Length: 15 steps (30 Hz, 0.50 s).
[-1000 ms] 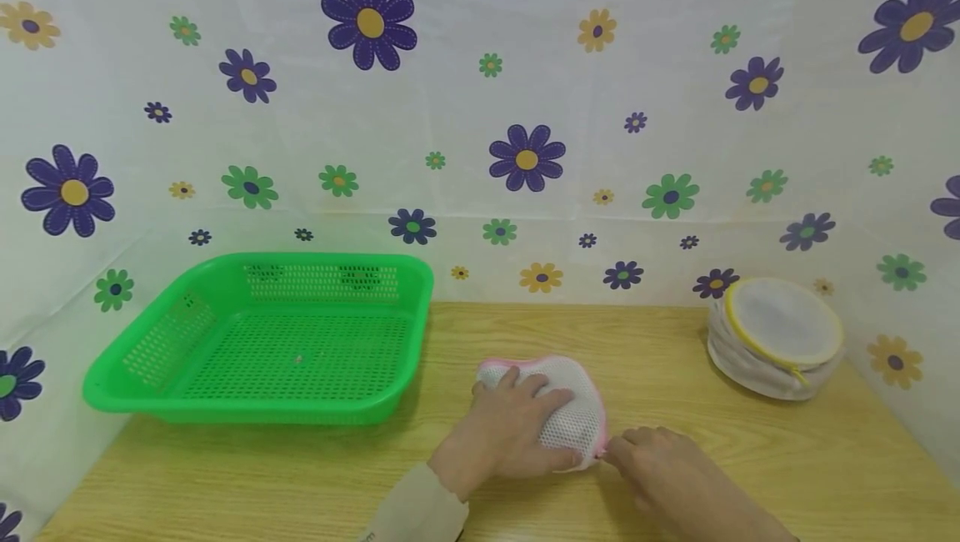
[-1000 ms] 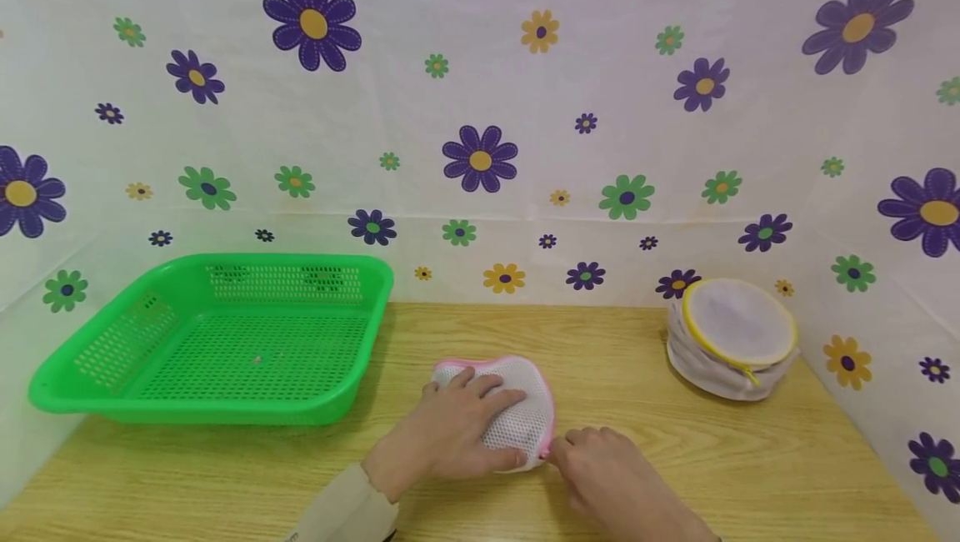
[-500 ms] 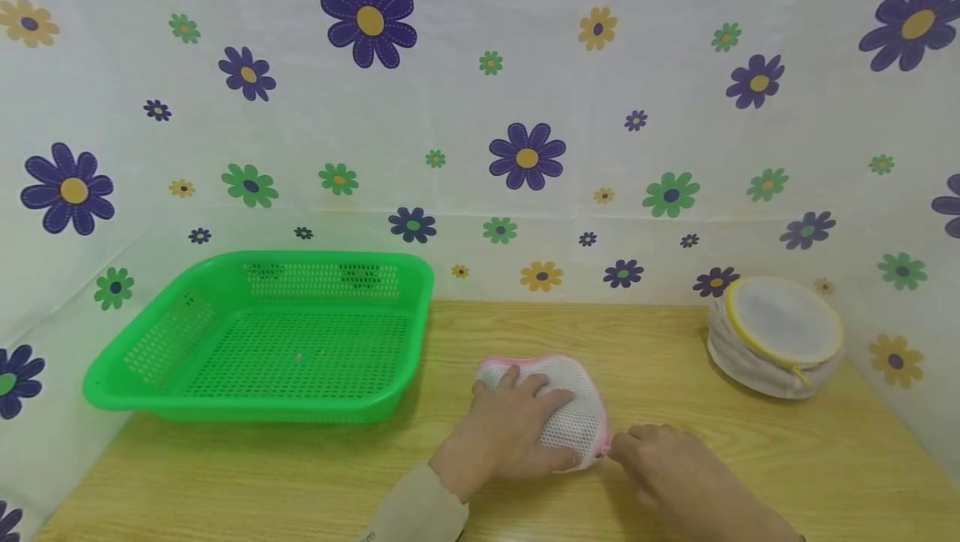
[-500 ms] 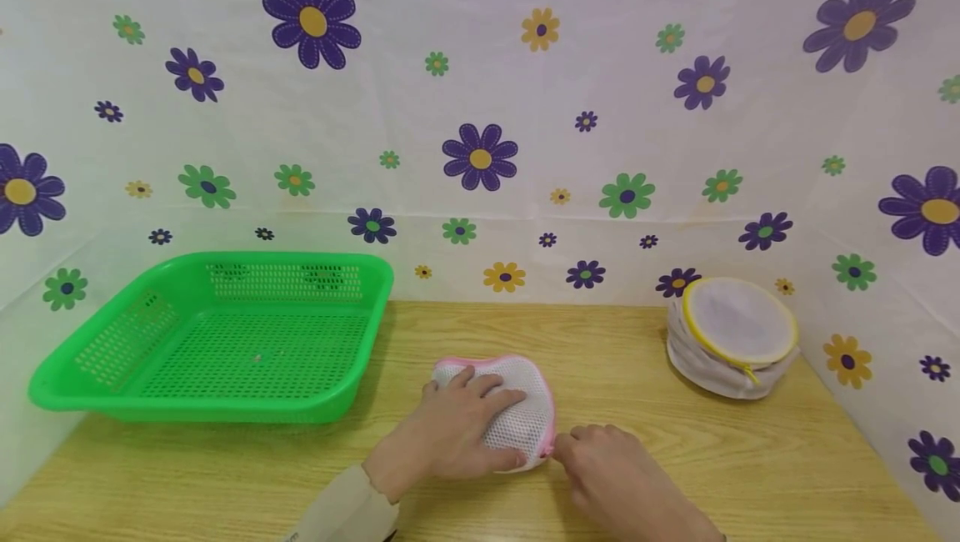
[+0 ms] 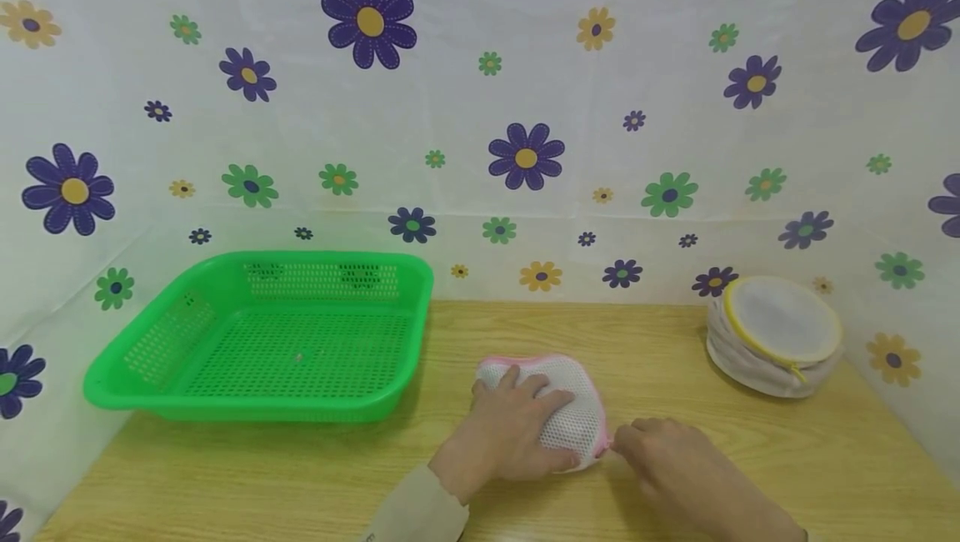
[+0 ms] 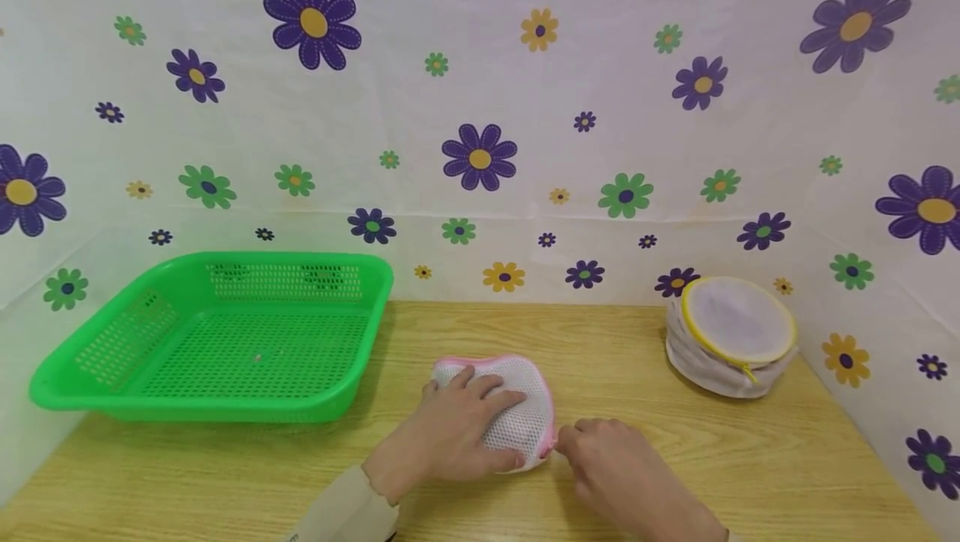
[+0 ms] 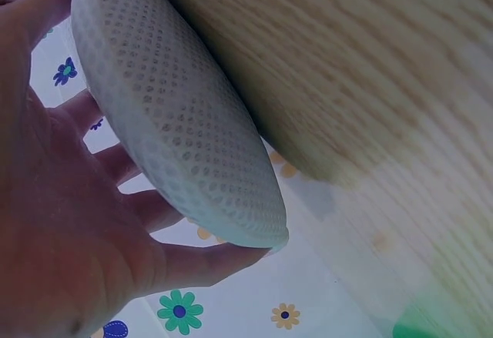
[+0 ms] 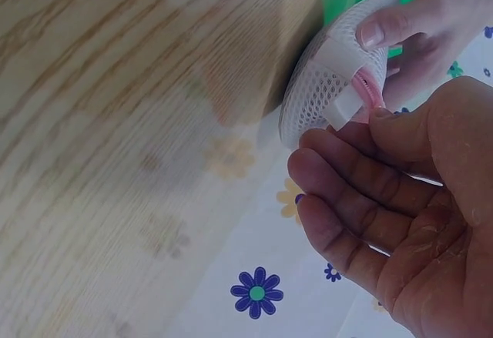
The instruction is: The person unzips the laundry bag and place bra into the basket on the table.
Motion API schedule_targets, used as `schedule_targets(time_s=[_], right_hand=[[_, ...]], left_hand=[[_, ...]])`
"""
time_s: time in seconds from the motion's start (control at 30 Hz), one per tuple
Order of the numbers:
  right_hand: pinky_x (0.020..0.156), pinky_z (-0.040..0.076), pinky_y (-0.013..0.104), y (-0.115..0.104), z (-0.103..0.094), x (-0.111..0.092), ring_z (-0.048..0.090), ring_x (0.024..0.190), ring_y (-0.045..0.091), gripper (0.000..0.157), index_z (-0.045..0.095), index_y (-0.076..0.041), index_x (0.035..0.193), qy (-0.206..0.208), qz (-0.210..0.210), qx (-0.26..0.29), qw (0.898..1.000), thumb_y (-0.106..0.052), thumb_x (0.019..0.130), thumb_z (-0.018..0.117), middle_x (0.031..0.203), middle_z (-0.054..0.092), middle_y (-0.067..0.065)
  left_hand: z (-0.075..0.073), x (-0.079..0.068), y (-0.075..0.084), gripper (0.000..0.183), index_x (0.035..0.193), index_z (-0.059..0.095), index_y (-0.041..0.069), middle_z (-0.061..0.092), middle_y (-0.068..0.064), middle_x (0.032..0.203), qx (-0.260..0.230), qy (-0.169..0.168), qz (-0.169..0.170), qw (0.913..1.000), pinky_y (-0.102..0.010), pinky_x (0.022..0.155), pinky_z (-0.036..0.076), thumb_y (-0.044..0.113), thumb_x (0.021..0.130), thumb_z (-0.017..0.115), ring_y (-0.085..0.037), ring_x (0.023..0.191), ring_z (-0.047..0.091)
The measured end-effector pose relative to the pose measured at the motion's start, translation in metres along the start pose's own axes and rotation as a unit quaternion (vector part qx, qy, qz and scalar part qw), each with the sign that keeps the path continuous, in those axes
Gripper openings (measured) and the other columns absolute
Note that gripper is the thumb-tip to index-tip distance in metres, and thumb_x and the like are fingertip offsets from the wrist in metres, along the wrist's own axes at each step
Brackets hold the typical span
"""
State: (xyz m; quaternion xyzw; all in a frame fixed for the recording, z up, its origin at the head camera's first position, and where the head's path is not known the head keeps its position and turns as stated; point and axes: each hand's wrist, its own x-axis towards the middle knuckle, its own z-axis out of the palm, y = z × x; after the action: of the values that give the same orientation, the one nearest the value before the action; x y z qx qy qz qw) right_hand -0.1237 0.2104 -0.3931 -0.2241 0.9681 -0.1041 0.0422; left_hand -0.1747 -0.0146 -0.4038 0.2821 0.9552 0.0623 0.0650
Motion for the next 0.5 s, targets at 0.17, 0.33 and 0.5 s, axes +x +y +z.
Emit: schedule_targets(time_s=[0.17, 0.33, 0.5], right_hand=[[0.058, 0.047, 0.021, -0.0007, -0.0002, 0.0002, 0.043, 0.061, -0.001, 0.012, 0.072, -0.017, 0.094, 0.023, -0.016, -0.004, 1.0, -0.007, 0.093, 0.065, 0.071, 0.058, -0.014], [0.058, 0.046, 0.021, 0.0001, 0.0012, 0.0005, 0.042, 0.06, -0.001, 0.01, 0.072, -0.016, 0.091, 0.041, -0.023, -0.013, 0.999, -0.007, 0.093, 0.067, 0.07, 0.056, -0.014], [0.055, 0.043, 0.02, 0.0037, 0.004, 0.0004, 0.039, 0.059, -0.002, 0.012, 0.07, -0.016, 0.087, 0.07, -0.043, -0.02, 0.996, -0.005, 0.09, 0.068, 0.067, 0.052, -0.015]], left_hand=[[-0.0005, -0.0008, 0.0, 0.07, 0.149, 0.048, 0.042, 0.049, 0.001, 0.155, 0.007, 0.002, 0.001, 1.0, -0.074, 0.103, 0.041, 0.073, 0.088, 0.058, -0.041, 0.147, 0.041], [-0.002, -0.0012, 0.0009, 0.069, 0.149, 0.048, 0.042, 0.049, 0.001, 0.156, -0.001, -0.003, -0.001, 1.0, -0.075, 0.104, 0.04, 0.071, 0.088, 0.06, -0.041, 0.147, 0.04], [-0.0025, -0.0022, 0.0007, 0.069, 0.149, 0.049, 0.039, 0.048, -0.002, 0.156, -0.02, -0.003, 0.004, 0.9998, -0.077, 0.105, 0.037, 0.067, 0.088, 0.063, -0.043, 0.148, 0.039]])
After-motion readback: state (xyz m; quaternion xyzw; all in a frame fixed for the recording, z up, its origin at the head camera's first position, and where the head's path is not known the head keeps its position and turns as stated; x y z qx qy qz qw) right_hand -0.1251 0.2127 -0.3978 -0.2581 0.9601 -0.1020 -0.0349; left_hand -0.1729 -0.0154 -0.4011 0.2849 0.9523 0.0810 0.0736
